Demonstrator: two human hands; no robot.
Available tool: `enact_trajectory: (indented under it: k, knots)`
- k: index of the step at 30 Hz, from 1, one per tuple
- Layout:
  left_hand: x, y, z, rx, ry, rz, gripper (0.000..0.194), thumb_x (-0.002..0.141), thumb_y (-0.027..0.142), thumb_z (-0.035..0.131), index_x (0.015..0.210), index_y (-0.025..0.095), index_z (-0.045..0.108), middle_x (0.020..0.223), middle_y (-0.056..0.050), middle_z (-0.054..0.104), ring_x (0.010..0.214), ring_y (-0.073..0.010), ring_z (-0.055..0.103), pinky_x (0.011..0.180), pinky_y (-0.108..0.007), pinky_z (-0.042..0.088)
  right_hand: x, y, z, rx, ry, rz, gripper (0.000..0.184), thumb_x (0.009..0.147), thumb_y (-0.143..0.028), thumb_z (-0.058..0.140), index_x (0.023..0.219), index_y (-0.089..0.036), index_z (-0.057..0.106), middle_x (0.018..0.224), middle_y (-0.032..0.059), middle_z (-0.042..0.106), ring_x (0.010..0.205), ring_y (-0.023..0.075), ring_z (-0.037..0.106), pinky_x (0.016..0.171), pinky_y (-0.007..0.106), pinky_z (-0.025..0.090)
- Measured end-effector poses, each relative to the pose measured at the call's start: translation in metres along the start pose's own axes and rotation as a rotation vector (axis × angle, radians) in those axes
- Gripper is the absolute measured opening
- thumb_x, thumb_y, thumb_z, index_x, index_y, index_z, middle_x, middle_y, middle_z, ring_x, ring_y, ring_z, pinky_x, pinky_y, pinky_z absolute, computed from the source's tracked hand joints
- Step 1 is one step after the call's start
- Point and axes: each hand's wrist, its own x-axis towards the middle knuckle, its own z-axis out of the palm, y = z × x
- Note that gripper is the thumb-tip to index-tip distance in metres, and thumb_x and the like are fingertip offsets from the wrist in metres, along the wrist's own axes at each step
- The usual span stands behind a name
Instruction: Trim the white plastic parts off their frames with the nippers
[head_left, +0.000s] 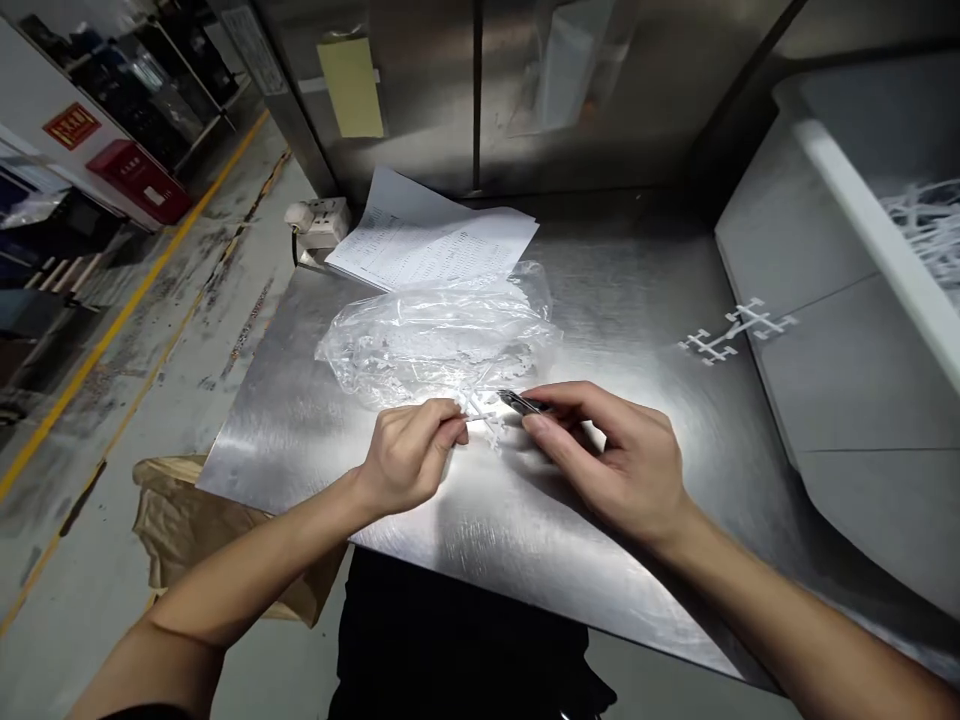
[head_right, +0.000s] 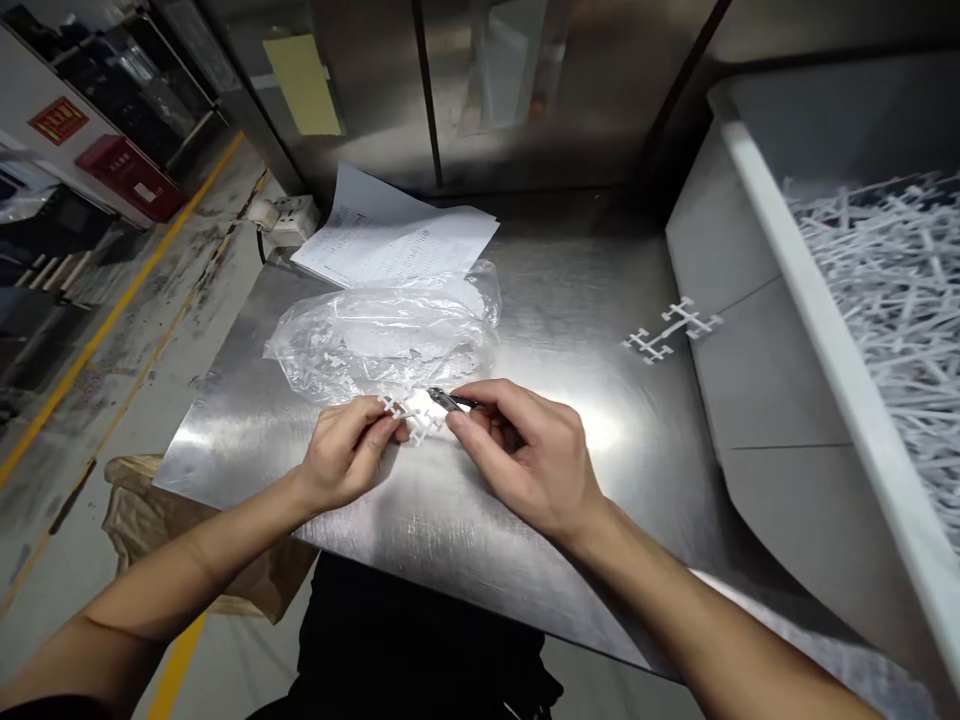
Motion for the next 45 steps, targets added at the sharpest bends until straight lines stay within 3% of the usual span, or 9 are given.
enact_trajectory:
  k: [7,22,33,38,45]
  knots:
    - [-0.0010,0.0004,0.0026,0.059,-0.078,0.112,0.013,0.108,0.011,0.054,0.109,0.020,0.063,0.082,-0.001,0.078,0.069,-0.0156,0.076,0.061,-0.026,0.057,-0.0015,0.0000,0.0006,0.018,-0.021,-0.018,0.010,0.105,-0.024,0.075,0.114,-0.023,0.078,0.077,-0.0015,0.070,0.059,0.0126,0.061,0.055,0.029,0.049]
    - [0.0012,0.0015,0.0032,0.062,-0.076,0.111,0.014,0.109,0.011,0.052,0.107,0.020,0.062,0.080,-0.001,0.076,0.065,-0.0144,0.072,0.058,-0.025,0.054,-0.0007,-0.0011,0.0006,0.036,-0.039,-0.018,0.012,0.104,-0.025,0.074,0.115,-0.023,0.079,0.080,0.0002,0.074,0.062,0.0141,0.065,0.055,0.029,0.050]
    - [0.0022,0.0026,0.0019,0.046,-0.105,0.092,0.016,0.110,0.011,0.050,0.104,0.020,0.062,0.080,-0.001,0.075,0.064,-0.0143,0.071,0.058,-0.025,0.052,0.0006,-0.0007,0.0005,0.065,-0.051,-0.046,0.010,0.104,-0.024,0.075,0.113,-0.023,0.079,0.075,-0.0027,0.069,0.059,0.0125,0.061,0.053,0.028,0.048]
    - [0.0011,0.0025,0.0031,0.084,-0.088,0.154,0.015,0.108,0.009,0.053,0.104,0.020,0.062,0.081,-0.002,0.076,0.064,-0.0147,0.071,0.058,-0.026,0.052,-0.0003,-0.0010,0.0013,0.052,-0.042,-0.058,0.010,0.104,-0.023,0.075,0.113,-0.021,0.079,0.078,-0.0014,0.072,0.061,0.0129,0.063,0.056,0.028,0.049]
    - [0.0005,0.0030,0.0051,0.181,-0.089,0.214,0.010,0.110,0.013,0.060,0.102,0.017,0.065,0.078,-0.001,0.074,0.062,-0.0148,0.070,0.058,-0.027,0.050,-0.0004,0.0013,0.0055,0.117,-0.064,0.113,0.010,0.103,-0.027,0.076,0.108,-0.021,0.082,0.080,0.0004,0.077,0.066,0.0155,0.069,0.058,0.028,0.051]
